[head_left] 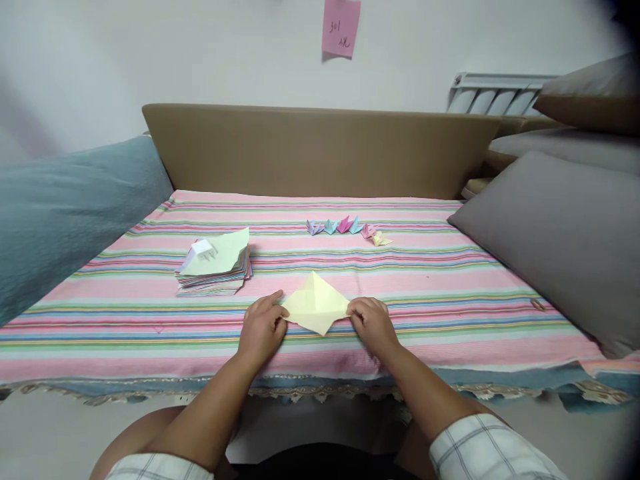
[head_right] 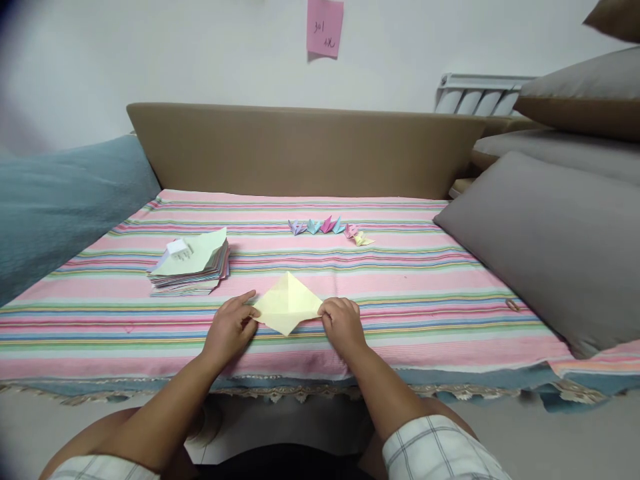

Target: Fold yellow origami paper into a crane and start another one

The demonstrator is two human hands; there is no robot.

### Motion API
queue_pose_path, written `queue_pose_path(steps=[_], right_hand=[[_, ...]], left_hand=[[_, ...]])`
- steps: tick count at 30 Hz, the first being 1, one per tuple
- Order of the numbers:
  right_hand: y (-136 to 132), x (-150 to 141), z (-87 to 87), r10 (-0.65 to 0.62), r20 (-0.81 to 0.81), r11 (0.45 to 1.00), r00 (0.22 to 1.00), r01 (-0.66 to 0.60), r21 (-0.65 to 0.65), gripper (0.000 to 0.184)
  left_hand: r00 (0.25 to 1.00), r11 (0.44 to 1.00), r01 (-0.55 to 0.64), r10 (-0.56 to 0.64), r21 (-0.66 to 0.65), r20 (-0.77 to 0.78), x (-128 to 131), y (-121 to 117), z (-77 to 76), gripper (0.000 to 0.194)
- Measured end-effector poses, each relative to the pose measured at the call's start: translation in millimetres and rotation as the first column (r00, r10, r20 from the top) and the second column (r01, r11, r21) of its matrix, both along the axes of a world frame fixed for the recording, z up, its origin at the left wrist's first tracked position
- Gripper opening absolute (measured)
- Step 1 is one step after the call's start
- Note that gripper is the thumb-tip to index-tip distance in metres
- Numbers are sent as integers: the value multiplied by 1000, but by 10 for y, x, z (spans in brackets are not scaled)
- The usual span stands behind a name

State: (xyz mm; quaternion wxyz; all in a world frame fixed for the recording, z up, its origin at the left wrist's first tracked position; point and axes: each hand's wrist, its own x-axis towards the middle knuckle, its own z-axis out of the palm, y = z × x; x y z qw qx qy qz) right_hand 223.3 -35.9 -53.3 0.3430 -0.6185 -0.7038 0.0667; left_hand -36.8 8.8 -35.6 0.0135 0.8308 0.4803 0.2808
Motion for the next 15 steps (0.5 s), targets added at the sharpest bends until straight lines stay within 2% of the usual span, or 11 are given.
queue_pose_path(steps=[3, 6, 11, 15], right_hand=[[-7, 14, -12, 21, 3, 1000, 1000, -21, -9, 24], [-19, 17, 0, 36, -3, 999, 999, -36, -39, 28], [-43, -26, 62, 18, 4, 999, 1000, -18, -47, 19], [-43, -49, 63, 11, 44, 999, 999, -10, -31, 14]], left_hand=[[1000, 1000, 17, -16, 17, -26, -22, 17, -34, 25], [999, 999, 32, -32, 14, -28, -32, 23, -30, 26], [999, 999, 32, -32, -17, -18, -7, -10, 24, 16], [999, 999, 17, -18, -32, -49, 4, -21, 13, 19]])
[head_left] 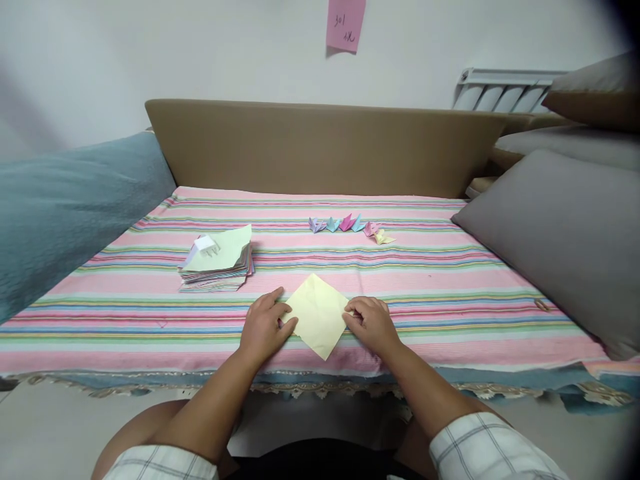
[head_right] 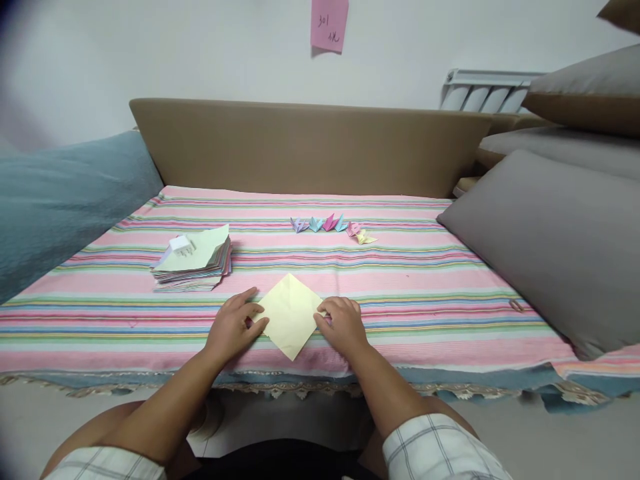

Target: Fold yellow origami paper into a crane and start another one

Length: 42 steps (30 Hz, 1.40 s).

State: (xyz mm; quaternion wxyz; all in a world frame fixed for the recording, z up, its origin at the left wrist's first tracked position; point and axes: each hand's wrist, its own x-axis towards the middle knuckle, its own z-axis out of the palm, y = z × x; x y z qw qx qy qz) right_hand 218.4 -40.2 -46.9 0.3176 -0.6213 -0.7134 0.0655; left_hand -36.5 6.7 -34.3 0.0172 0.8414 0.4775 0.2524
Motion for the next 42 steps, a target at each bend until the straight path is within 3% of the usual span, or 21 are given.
queue_pose_path(steps=[9, 23, 34, 39, 42], right_hand=[[16, 24, -59, -14, -3, 1000, 1000, 14, -5, 16], [23, 29, -71, 3, -3, 1000, 1000, -3, -24, 17], [25, 30, -62, 41, -24, 999, 999, -41, -17, 18], [-4, 20, -18, 98, -24, 995, 995, -98, 20, 18], [-19, 36, 17, 166, -21, 986, 986, -166, -12, 27]], left_hand=[[998, 1000, 28, -29, -10, -52, -77, 41, -9, 31], [1000, 999, 17, -18, -32, -19, -163, 84, -6, 33], [996, 996, 84, -84, 7, -27, -156, 57, -21, 31], [971, 973, 227, -229, -43, -68, -143, -14, 63, 31], [936, 942, 301, -321, -150, -141, -133, -50, 107, 58]])
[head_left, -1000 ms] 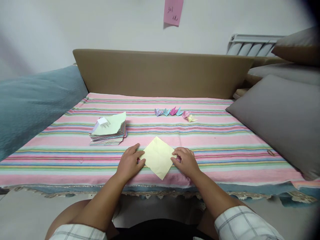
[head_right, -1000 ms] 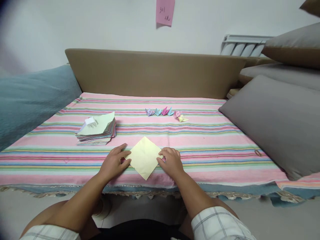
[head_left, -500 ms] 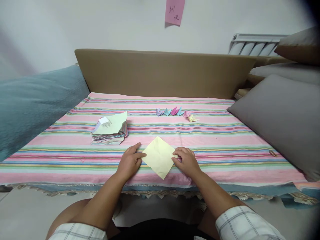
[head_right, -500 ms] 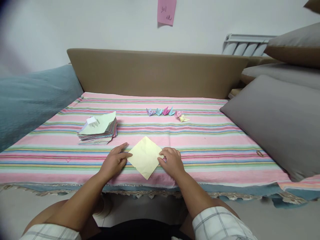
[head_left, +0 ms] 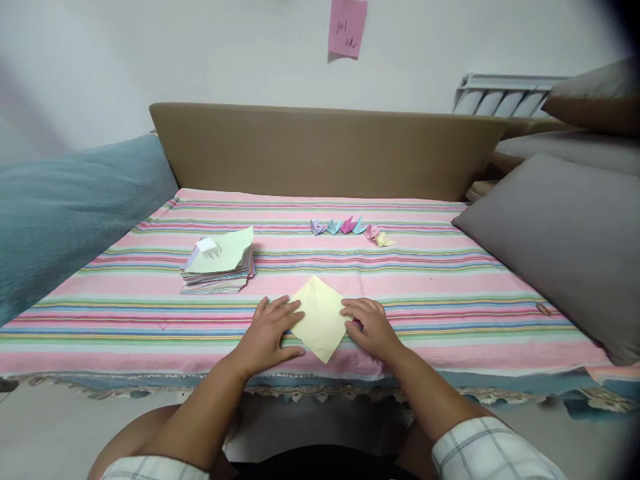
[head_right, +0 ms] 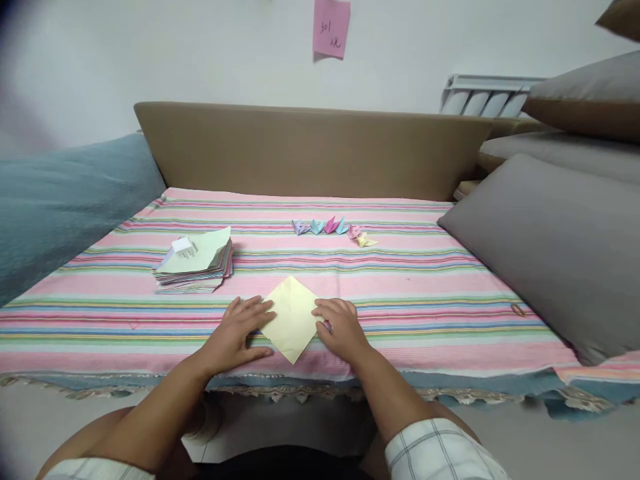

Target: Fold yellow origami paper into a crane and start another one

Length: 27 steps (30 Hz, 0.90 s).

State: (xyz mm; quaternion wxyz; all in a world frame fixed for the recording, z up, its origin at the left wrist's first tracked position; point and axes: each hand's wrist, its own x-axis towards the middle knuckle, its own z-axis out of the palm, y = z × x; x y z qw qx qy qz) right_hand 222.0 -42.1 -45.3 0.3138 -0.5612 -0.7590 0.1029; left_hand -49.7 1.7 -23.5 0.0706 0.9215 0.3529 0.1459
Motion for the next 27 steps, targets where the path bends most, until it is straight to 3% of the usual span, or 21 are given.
queue_pose_path(steps=[4, 9, 15, 19, 22, 27], right_hand=[[17, 33, -13, 45, 24, 998, 999, -44, -42, 45], [77, 63, -58, 55, 5, 998, 998, -55, -40, 49], [71, 112, 29, 163, 14, 985, 987, -162, -59, 52], [78, 99, 22, 141, 27, 990, 990, -140, -34, 45], [123, 76, -31, 116, 25, 993, 993, -117, 1, 37], [188, 55, -27, 13, -88, 996, 996, -5, 91, 19]], left_hand=[[999, 998, 4, -6, -61, -44, 8, 1, -2, 70], [999, 999, 1, -3, -45, -42, 19, 14, -14, 69], [1000, 999, -11, 11, 47, 1, 66, 3, -12, 50], [998, 994, 15, -21, 109, 58, 91, 56, -88, 41], [989, 992, -54, 37, 115, 146, 90, 123, -162, 36], [935, 987, -157, 156, -22, 317, 95, 173, -107, 21]])
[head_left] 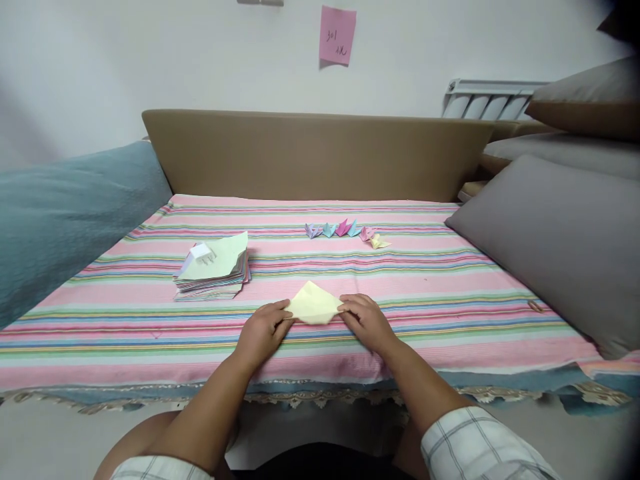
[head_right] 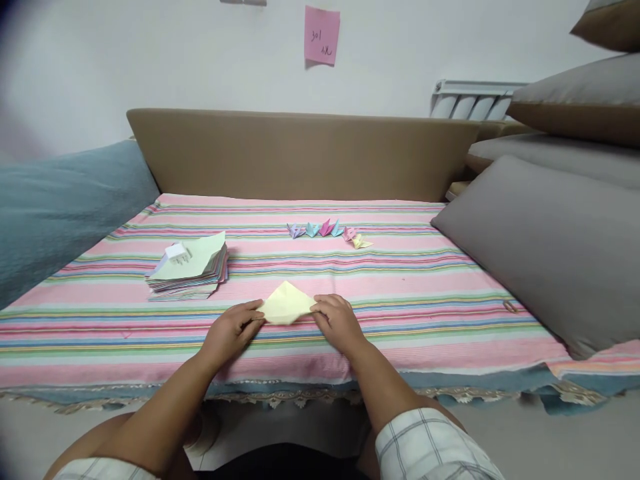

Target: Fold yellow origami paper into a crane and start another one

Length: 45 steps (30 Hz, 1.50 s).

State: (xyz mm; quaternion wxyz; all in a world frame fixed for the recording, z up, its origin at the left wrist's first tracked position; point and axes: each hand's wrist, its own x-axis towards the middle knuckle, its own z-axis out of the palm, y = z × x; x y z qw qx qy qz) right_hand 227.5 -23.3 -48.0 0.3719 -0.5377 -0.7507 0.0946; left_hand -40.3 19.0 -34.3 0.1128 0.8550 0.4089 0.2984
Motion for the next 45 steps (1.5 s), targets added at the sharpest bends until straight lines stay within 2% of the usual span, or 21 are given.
queue_pose_path(steps=[3, 5, 7, 9, 11, 13, 15, 17, 18, 20, 22, 23, 25, 27, 31, 34, 37, 41, 45], right_hand=[[-14, 0, 91, -41, -143, 999, 989, 45, 19, 16], [-44, -11, 172, -78, -294, 997, 952, 83, 5, 17], [-77, -40, 258, -95, -483, 995, 870, 82, -49, 20], [-97, -83, 332, -92, -649, 994, 755, 27, -110, 24], [-89, -122, 373, -100, -751, 988, 653, -23, -151, 28], [-54, -139, 364, -136, -786, 979, 603, -39, -199, 33], [-6, -128, 312, -192, -750, 965, 633, -19, -263, 37], [29, -106, 243, -247, -629, 954, 737, 71, -290, 38], [37, -101, 213, -274, -536, 954, 799, 156, -254, 37], [24, -117, 171, -313, -307, 950, 899, 299, -93, 33], [-17, -178, 155, -279, -83, 957, 957, 284, 61, 26], [-43, -221, 151, -207, 5, 975, 978, 206, 87, 23], [-91, -314, 143, -67, 139, 996, 988, 59, 62, 23], [-121, -390, 126, -6, 222, 1000, 975, 2, 19, 24], [-131, -448, 86, -3, 286, 999, 958, 16, -44, 28], [-129, -449, 78, -7, 298, 998, 954, 28, -64, 28], [-131, -453, 80, -7, 304, 997, 953, 29, -68, 28], [-129, -461, 69, -7, 305, 998, 952, 26, -57, 29], [-121, -463, 48, -11, 313, 998, 950, 30, -55, 31]], left_hand=[[975, 986, -14, 51, -166, 217, 19, -26, 142, 21], [907, 957, 12, 111, -289, 406, 38, -53, 240, 22], [798, 920, 100, 154, -380, 583, 71, -80, 323, 23], [668, 876, 179, 226, -448, 709, 120, -101, 380, 25], [556, 819, 230, 334, -526, 762, 179, -113, 405, 30], [508, 761, 254, 421, -597, 752, 235, -108, 388, 33], [535, 730, 232, 456, -643, 711, 273, -85, 329, 35], [622, 734, 132, 462, -666, 632, 289, -49, 248, 36], [679, 749, 45, 462, -661, 570, 290, -31, 210, 35], [786, 777, -122, 456, -617, 418, 288, -3, 157, 33], [851, 806, -228, 438, -547, 291, 290, 9, 143, 32], [868, 818, -254, 428, -516, 252, 293, 10, 149, 32], [886, 835, -272, 412, -478, 215, 301, 8, 168, 31], [891, 840, -271, 403, -470, 207, 306, 5, 180, 31], [913, 856, -269, 372, -441, 165, 295, 13, 167, 30], [950, 909, -218, 281, -355, 136, 276, 25, 147, 31], [975, 945, -202, 218, -256, 36, 265, 22, 136, 38], [965, 940, -257, 235, -227, -120, 276, -16, 134, 61], [965, 940, -244, 210, -237, -158, 292, -51, 114, 64]])
